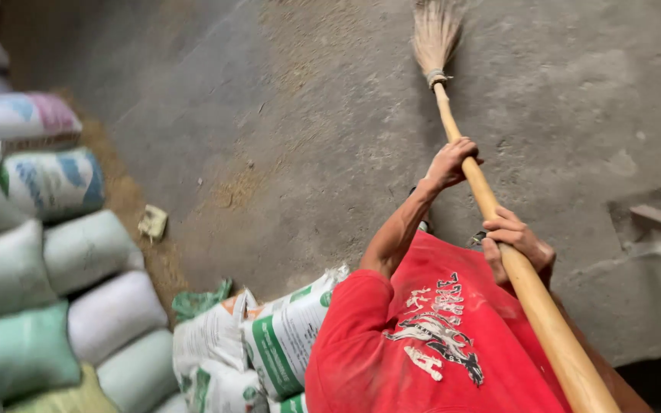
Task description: The recorder is sweeping the concrete floor of a warehouse using a traditional long-handled broom.
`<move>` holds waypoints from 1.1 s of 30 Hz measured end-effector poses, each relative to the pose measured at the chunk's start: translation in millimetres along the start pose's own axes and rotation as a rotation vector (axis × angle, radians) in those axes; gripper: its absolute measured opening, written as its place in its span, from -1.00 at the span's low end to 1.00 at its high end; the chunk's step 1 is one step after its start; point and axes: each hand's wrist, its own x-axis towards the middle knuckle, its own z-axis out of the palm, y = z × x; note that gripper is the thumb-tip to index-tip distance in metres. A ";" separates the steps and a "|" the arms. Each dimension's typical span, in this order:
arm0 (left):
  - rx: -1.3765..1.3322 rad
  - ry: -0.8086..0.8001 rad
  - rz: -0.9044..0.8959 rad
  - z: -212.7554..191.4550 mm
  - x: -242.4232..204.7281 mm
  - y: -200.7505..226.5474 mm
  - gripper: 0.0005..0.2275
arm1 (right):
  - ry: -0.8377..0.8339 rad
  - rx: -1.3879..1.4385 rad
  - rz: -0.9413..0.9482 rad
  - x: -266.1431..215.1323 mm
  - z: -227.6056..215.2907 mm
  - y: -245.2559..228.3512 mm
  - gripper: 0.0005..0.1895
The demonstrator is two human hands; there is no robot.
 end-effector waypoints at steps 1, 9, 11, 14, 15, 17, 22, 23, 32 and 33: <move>0.037 0.064 -0.056 -25.1 -10.6 -5.1 -0.76 | -0.081 0.026 -0.012 8.9 13.8 0.4 -0.88; 0.191 0.403 -0.306 -160.4 -117.4 -52.9 -0.78 | -0.483 0.207 -0.127 56.4 118.6 -10.0 -0.85; 0.242 0.564 -0.419 -183.7 -134.4 -50.9 -0.77 | -0.593 0.287 -0.161 65.7 135.2 -18.1 -0.85; 0.279 0.707 -0.467 -215.3 -137.5 -55.9 -0.78 | -0.663 0.351 -0.216 80.7 152.2 -33.0 -0.85; 0.293 0.729 -0.479 -225.0 -130.4 -58.4 -0.78 | -0.684 0.364 -0.230 90.7 157.0 -33.2 -0.85; 0.302 0.808 -0.331 -241.6 -119.2 -60.1 -0.80 | -0.707 0.391 -0.271 106.1 164.5 -36.6 -0.85; 0.294 0.727 -0.319 -241.8 -45.7 -82.8 -0.79 | -0.625 0.269 -0.313 131.0 148.0 -40.3 -0.85; 0.286 0.695 -0.269 -233.7 -27.6 -83.0 -0.79 | -0.566 0.211 -0.305 132.8 139.5 -39.9 -0.86; 0.126 0.262 0.104 -105.7 146.7 -54.4 -0.76 | -0.070 -0.023 -0.160 119.4 49.7 -20.5 -0.89; 0.116 0.243 0.130 -78.8 161.4 -49.5 -0.76 | -0.040 -0.038 -0.156 113.1 36.6 -13.7 -0.89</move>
